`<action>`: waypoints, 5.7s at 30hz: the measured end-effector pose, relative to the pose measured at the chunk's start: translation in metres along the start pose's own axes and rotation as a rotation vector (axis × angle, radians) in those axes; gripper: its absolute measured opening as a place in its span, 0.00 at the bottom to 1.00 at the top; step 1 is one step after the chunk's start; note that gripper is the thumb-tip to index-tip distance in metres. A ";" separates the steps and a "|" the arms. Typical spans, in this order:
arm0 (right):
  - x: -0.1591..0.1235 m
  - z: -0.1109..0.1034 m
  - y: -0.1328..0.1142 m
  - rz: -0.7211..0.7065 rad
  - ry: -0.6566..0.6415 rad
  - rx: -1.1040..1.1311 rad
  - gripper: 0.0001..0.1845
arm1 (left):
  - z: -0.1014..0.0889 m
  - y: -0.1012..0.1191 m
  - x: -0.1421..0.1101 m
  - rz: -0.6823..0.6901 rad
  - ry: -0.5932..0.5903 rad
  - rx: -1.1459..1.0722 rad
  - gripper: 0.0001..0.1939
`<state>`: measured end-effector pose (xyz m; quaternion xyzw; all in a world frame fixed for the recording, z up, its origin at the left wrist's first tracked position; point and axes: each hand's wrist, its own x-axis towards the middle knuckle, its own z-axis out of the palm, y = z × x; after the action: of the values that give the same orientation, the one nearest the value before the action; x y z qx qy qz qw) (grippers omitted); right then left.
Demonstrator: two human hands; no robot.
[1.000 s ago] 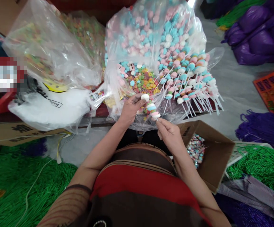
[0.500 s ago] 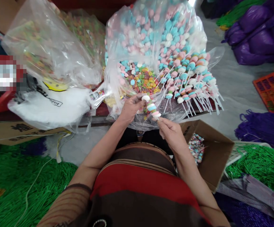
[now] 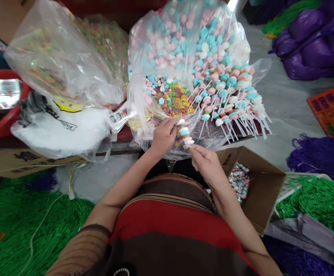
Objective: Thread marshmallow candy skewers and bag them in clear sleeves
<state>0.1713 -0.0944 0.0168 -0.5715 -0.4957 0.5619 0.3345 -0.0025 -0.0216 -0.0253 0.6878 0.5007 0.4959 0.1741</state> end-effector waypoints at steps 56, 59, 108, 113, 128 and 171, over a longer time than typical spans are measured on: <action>-0.028 0.031 -0.002 -0.178 0.029 0.345 0.23 | -0.023 0.072 0.011 -0.406 0.007 -0.939 0.16; -0.029 0.033 0.002 -0.152 0.015 0.416 0.23 | -0.022 0.081 0.010 -0.478 0.019 -1.043 0.18; -0.050 0.040 0.012 -0.337 0.075 0.327 0.23 | -0.042 0.117 -0.013 -0.412 0.053 -1.075 0.20; -0.048 0.043 0.008 -0.311 0.008 0.301 0.26 | -0.046 0.103 -0.014 -0.332 0.118 -0.949 0.26; -0.055 0.040 0.003 -0.322 0.054 0.299 0.27 | -0.063 0.109 0.008 -0.499 0.211 -1.152 0.05; -0.045 0.039 0.022 -0.260 0.226 0.169 0.25 | -0.017 0.096 -0.001 -0.796 0.052 -1.258 0.22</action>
<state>0.1431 -0.1502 0.0046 -0.5320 -0.4756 0.4861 0.5045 0.0322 -0.0683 0.0523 0.2128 0.3375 0.6046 0.6894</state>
